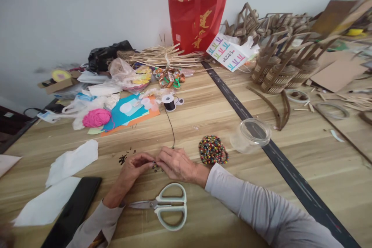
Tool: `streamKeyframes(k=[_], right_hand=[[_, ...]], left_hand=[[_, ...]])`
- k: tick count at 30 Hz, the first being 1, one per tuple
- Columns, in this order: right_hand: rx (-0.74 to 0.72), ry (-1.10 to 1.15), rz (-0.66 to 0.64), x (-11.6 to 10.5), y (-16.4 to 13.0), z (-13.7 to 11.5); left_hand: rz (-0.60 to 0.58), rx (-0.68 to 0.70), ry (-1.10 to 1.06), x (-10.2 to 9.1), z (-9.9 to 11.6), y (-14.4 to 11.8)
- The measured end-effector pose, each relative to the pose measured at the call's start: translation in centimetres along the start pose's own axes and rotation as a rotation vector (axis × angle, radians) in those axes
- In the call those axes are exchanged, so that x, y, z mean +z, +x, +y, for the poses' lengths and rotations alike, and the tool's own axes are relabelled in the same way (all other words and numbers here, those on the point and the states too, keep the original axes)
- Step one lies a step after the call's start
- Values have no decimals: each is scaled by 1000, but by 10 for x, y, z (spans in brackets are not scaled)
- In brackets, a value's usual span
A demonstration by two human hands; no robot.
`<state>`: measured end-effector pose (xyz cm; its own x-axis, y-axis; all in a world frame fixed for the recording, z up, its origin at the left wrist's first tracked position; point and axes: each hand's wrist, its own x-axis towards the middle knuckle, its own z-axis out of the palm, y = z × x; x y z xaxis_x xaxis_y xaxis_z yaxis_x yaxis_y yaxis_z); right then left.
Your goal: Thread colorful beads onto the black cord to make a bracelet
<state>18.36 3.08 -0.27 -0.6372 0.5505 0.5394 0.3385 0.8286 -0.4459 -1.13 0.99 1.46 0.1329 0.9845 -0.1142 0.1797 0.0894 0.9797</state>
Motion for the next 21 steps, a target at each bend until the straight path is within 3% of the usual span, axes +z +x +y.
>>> streamKeyframes(k=[21], right_hand=[[-7, -41, 20, 2, 0, 1]], left_hand=[[1, -6, -63, 1, -1, 0]])
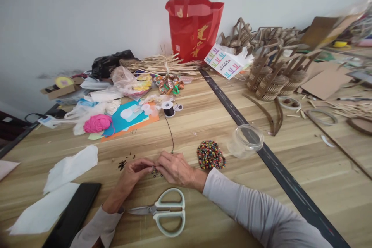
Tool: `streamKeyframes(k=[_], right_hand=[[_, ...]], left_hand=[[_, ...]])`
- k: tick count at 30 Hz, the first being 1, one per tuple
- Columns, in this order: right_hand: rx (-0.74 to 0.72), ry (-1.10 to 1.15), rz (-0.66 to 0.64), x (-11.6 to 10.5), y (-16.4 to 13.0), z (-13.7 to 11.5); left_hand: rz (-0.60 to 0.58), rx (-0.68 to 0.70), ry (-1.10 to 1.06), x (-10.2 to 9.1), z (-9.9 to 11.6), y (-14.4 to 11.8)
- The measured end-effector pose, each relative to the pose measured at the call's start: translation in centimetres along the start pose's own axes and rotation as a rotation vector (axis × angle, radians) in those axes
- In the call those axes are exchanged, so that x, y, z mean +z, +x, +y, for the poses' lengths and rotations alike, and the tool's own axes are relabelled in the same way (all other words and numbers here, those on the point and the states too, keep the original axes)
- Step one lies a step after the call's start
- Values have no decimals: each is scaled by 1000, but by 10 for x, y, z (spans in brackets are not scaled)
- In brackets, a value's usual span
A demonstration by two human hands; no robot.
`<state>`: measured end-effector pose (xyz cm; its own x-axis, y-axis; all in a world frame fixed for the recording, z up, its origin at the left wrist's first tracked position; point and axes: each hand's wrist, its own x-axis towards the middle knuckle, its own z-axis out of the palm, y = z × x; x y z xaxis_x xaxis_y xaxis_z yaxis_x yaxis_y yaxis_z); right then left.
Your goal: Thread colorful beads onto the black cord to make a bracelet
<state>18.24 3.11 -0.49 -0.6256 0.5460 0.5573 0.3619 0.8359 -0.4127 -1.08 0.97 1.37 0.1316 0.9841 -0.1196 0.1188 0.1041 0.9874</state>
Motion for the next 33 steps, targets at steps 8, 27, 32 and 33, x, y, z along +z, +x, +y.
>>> streamKeyframes(k=[8, 27, 32, 33], right_hand=[[3, -15, -5, 0, 0, -1], [16, 3, -16, 2, -1, 0], [18, -6, -27, 3, -1, 1], [18, -10, -28, 3, -1, 0]], left_hand=[[-1, 3, -14, 1, 2, 1], [-27, 27, 30, 0, 0, 0], [-34, 39, 48, 0, 0, 0], [-35, 41, 49, 0, 0, 0]])
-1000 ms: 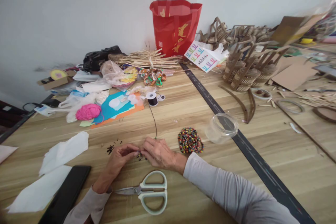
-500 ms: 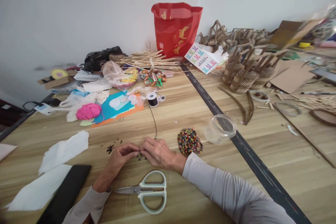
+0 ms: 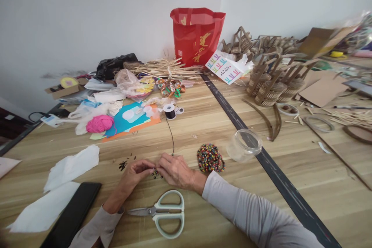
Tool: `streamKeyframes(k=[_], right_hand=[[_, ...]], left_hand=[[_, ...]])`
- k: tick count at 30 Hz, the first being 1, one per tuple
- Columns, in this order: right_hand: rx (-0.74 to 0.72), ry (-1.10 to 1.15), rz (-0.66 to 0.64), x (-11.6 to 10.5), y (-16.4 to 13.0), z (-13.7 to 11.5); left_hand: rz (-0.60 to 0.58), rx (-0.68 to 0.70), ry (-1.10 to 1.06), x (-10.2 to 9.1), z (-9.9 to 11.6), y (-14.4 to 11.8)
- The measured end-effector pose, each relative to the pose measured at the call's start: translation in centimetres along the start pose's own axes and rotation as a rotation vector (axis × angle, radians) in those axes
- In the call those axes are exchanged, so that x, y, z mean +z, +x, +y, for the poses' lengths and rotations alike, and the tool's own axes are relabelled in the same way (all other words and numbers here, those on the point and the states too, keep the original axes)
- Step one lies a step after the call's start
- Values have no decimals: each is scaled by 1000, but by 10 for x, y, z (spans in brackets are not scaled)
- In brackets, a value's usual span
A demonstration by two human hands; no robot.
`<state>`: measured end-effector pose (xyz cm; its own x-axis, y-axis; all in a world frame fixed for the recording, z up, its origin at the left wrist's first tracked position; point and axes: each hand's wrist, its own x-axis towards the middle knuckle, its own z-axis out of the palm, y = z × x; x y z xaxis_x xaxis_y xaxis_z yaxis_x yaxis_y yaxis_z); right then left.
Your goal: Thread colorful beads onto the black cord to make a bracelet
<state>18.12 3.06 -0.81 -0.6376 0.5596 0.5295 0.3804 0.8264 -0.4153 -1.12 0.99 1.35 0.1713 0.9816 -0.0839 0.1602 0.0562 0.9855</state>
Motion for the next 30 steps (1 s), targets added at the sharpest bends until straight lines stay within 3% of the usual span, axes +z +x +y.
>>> streamKeyframes(k=[30], right_hand=[[-32, 45, -13, 1, 1, 1]], left_hand=[[-8, 7, -4, 0, -4, 0]])
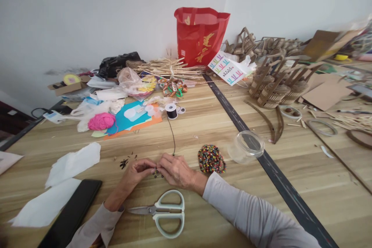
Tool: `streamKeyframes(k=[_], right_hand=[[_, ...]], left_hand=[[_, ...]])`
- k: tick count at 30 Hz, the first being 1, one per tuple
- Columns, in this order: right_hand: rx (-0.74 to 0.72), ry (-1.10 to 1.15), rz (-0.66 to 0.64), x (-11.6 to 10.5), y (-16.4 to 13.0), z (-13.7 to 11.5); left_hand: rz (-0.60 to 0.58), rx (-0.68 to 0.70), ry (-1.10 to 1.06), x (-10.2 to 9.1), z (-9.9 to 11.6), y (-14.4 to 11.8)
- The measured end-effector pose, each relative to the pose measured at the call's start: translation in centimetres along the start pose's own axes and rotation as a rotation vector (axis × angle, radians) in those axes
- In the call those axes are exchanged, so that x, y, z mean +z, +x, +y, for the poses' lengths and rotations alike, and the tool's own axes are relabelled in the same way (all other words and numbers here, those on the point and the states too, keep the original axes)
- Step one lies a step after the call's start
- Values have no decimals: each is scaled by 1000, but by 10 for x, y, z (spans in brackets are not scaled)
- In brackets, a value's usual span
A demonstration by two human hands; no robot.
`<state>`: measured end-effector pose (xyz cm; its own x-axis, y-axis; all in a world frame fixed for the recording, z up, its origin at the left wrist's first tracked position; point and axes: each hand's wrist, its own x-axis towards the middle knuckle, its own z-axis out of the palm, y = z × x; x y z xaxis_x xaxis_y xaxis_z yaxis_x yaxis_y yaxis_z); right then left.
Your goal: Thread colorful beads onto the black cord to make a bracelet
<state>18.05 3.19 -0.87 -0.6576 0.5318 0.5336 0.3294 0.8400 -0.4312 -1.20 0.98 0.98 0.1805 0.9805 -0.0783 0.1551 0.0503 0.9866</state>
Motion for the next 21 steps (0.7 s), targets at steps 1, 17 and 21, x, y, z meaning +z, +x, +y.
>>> streamKeyframes(k=[1, 17, 21], right_hand=[[1, -2, -1, 0, 0, 0], [-24, 69, 0, -1, 0, 0], [-18, 99, 29, 0, -1, 0]], left_hand=[[5, -7, -9, 0, -1, 0], [6, -9, -20, -1, -2, 0], [15, -16, -33, -1, -2, 1]])
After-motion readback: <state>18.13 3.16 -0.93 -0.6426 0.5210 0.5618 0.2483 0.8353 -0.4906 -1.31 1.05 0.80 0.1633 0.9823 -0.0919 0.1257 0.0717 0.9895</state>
